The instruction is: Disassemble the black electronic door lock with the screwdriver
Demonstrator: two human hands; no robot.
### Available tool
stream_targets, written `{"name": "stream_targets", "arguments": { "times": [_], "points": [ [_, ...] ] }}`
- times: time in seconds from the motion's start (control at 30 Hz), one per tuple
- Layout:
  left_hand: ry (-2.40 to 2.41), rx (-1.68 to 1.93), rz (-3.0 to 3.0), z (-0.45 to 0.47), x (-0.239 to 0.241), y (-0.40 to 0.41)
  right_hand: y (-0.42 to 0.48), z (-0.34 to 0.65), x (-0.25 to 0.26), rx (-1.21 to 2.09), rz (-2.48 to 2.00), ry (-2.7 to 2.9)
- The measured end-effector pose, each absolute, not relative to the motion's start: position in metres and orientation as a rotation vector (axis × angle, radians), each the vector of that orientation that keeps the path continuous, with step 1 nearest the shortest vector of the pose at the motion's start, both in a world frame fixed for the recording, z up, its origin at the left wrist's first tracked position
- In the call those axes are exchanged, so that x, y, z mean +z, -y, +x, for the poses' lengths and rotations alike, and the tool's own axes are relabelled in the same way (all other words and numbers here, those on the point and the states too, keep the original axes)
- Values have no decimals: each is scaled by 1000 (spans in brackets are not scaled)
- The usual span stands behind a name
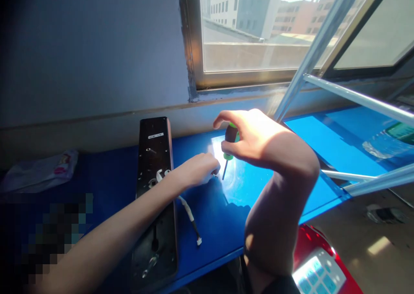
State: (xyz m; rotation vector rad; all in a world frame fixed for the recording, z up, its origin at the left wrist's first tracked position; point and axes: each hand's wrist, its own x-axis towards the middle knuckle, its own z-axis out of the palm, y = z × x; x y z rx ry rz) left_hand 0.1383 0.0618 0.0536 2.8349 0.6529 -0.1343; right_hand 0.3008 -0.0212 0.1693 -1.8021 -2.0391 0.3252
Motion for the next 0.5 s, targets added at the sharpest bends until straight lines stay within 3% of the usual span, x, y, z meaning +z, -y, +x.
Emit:
{"name": "stream_targets", "arguments": {
  "times": [0.5],
  "points": [
    [-653, -119, 2797, 139, 39, -66, 23, 307, 168, 288, -1699, 2089]
  ]
}}
